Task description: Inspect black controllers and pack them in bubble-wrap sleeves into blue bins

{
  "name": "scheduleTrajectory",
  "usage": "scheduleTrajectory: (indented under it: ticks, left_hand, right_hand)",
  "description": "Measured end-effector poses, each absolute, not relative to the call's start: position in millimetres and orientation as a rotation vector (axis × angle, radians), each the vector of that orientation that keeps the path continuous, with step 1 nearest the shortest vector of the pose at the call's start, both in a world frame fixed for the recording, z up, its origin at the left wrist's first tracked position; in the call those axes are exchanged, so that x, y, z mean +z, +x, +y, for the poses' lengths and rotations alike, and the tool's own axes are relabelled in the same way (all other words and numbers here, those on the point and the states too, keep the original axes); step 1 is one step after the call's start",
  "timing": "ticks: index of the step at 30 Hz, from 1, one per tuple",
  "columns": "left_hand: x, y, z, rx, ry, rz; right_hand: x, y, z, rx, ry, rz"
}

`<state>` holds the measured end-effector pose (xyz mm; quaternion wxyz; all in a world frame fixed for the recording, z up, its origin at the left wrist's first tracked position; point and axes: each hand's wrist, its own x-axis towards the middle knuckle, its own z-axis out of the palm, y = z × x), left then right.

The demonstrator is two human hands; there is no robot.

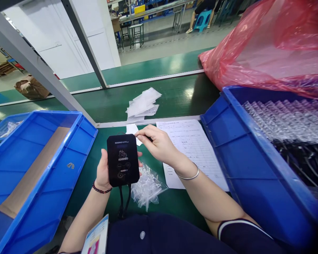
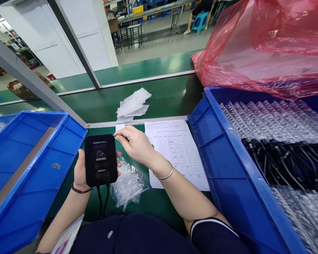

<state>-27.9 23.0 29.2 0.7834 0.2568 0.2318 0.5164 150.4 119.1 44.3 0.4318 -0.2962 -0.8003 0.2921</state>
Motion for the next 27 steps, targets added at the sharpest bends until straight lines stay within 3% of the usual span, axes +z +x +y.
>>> scheduleTrajectory:
  ticks: [27]
  left_hand:
    - [28.7,-27.8,22.8,1.107,0.544,0.419]
  right_hand:
    - [36.3,146.0,119.6,0.726,-0.687,-1.922]
